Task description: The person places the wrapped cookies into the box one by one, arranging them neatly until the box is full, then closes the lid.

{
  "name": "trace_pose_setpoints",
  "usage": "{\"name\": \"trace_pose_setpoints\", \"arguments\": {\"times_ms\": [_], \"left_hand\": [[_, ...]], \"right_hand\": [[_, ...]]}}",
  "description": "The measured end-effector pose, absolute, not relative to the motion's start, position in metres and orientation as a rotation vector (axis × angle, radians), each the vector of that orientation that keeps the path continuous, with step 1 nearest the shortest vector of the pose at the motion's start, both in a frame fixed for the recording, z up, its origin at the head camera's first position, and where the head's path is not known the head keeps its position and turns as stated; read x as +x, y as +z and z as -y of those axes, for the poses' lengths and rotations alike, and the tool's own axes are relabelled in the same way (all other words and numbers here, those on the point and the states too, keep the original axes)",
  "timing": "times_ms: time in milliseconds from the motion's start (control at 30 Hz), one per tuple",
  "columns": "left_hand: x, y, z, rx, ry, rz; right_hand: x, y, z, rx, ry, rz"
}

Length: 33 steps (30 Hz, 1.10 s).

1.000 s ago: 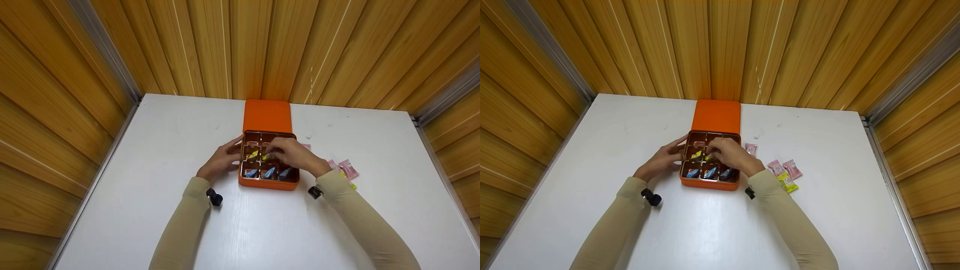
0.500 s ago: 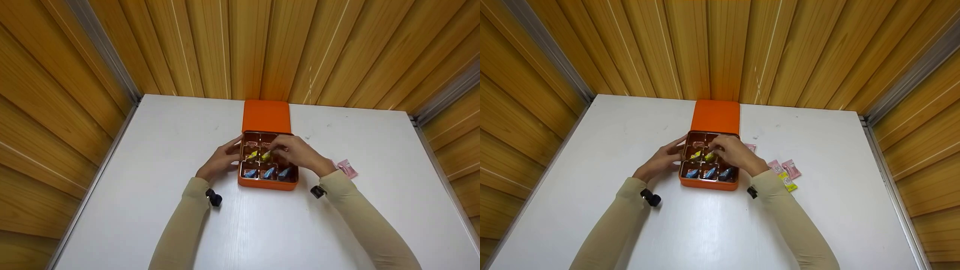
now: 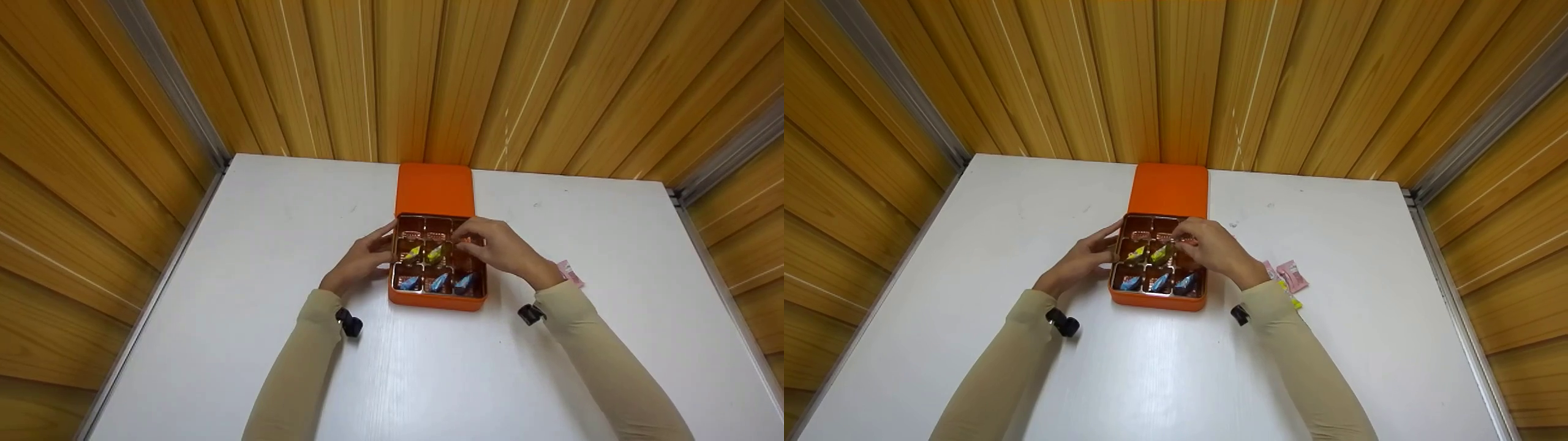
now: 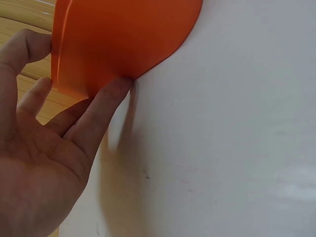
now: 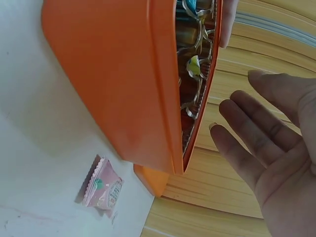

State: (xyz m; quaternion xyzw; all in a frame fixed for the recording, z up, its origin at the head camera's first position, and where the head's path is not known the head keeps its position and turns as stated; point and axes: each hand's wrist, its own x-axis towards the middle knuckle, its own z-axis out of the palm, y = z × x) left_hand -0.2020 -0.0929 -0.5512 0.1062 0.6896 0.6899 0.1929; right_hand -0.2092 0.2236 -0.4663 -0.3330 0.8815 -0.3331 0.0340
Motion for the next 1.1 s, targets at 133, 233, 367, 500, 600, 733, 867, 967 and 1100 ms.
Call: {"name": "trace_pose_setpoints", "arguments": {"times_ms": [133,233,367,500,600,733,867,967,1100], "left_hand": [[-0.202,-0.55,0.093,0.289,1.943,-1.928],[-0.202,-0.549,0.092,0.286,1.925,-1.942],[-0.202,-0.548,0.091,0.275,1.911,-1.951],[-0.202,-0.548,0.091,0.267,1.908,-1.955],[-0.202,-0.549,0.091,0.261,1.906,-1.959],[-0.202,-0.549,0.09,0.253,1.915,-1.946],[-0.202,-0.548,0.09,0.242,1.925,-1.933],[-0.202,-0.549,0.091,0.25,1.922,-1.939],[-0.202,-0.55,0.091,0.264,1.922,-1.94]], "right_hand": [[-0.209,-0.466,-0.231,-1.016,-1.044,-2.721],[-0.208,-0.465,-0.236,-1.017,-1.074,-2.719],[-0.206,-0.464,-0.241,-1.006,-1.102,-2.722],[-0.204,-0.464,-0.247,-0.983,-1.113,-2.741],[-0.202,-0.464,-0.251,-0.971,-1.115,-2.756],[-0.197,-0.464,-0.258,-0.943,-1.11,-2.774],[-0.193,-0.464,-0.264,-0.941,-1.116,-2.809],[-0.191,-0.465,-0.269,-0.938,-1.128,-2.838],[-0.187,-0.467,-0.274,-0.896,-1.131,-2.871]]}}
